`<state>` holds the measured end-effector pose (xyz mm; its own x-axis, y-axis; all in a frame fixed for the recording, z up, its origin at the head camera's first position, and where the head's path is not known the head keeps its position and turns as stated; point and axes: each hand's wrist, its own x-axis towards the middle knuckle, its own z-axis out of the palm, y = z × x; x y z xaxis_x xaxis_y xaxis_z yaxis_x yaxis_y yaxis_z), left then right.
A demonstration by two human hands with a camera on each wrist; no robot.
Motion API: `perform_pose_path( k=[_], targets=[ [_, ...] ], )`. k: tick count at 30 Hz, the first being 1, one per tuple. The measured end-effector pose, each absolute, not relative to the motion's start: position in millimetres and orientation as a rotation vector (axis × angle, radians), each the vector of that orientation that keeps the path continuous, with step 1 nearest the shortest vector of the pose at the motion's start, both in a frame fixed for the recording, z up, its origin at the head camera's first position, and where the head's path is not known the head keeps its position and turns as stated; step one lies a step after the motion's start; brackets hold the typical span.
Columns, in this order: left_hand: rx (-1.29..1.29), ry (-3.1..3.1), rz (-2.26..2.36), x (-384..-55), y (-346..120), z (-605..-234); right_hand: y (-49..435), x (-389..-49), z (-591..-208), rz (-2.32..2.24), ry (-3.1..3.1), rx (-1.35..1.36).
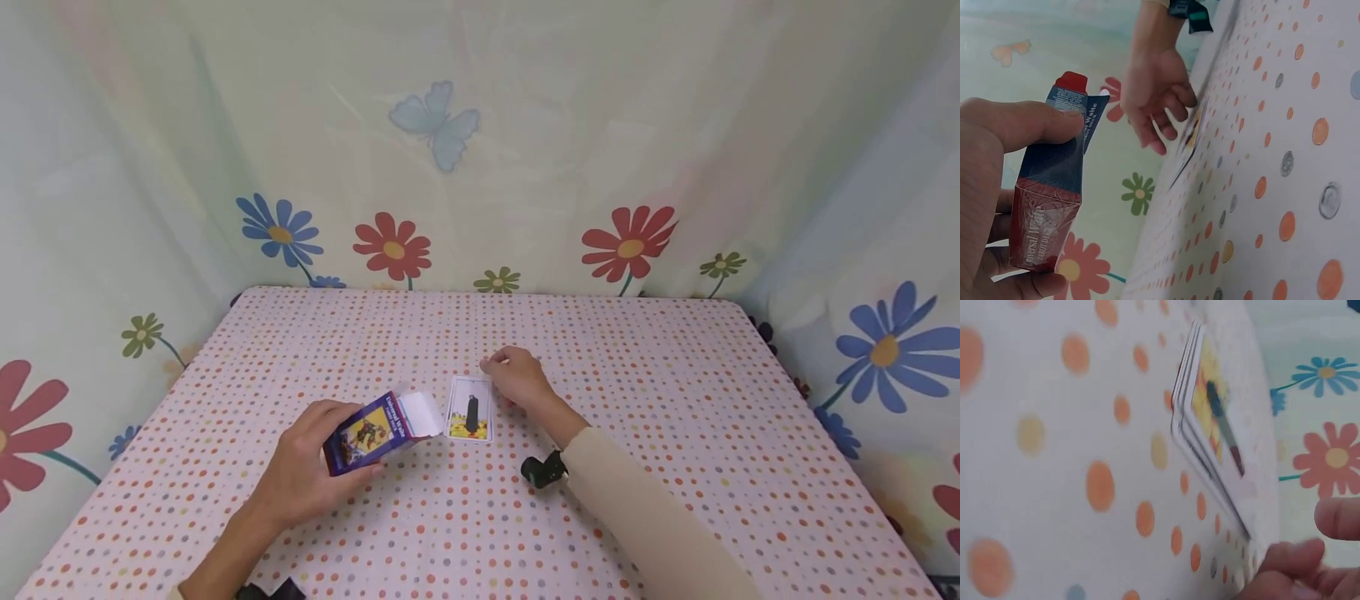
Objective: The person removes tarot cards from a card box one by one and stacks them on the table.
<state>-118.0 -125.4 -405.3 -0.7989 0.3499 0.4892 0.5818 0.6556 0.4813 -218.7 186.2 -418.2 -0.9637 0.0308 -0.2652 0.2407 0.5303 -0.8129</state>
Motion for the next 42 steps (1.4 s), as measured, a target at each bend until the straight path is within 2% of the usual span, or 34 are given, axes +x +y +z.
perform_pose_path(
  k=[9, 14, 22, 30, 42],
  targets=[
    [-0.733, -2.507, -0.895, -126, -125, -397, 183, -193, -388, -1.596, 2.594, 0.185],
    [-0.733, -2.491, -0.905, -125, -125, -397, 175, -171, -370, -1.729, 2.569, 0.002],
    [-0.745, -2.492, -0.903, -122, -125, -398, 155, -143, -356, -1.634, 2.654, -0.400],
    [-0.745, -2.494, -0.896, -120, -129, -399, 137, -137, -355, -1.589, 2.652, -0.569],
    [-0.762, -2.502, -0.901, -116, -127, -403, 124, -141, -366, -1.450, 2.563, -0.572]
  ],
)
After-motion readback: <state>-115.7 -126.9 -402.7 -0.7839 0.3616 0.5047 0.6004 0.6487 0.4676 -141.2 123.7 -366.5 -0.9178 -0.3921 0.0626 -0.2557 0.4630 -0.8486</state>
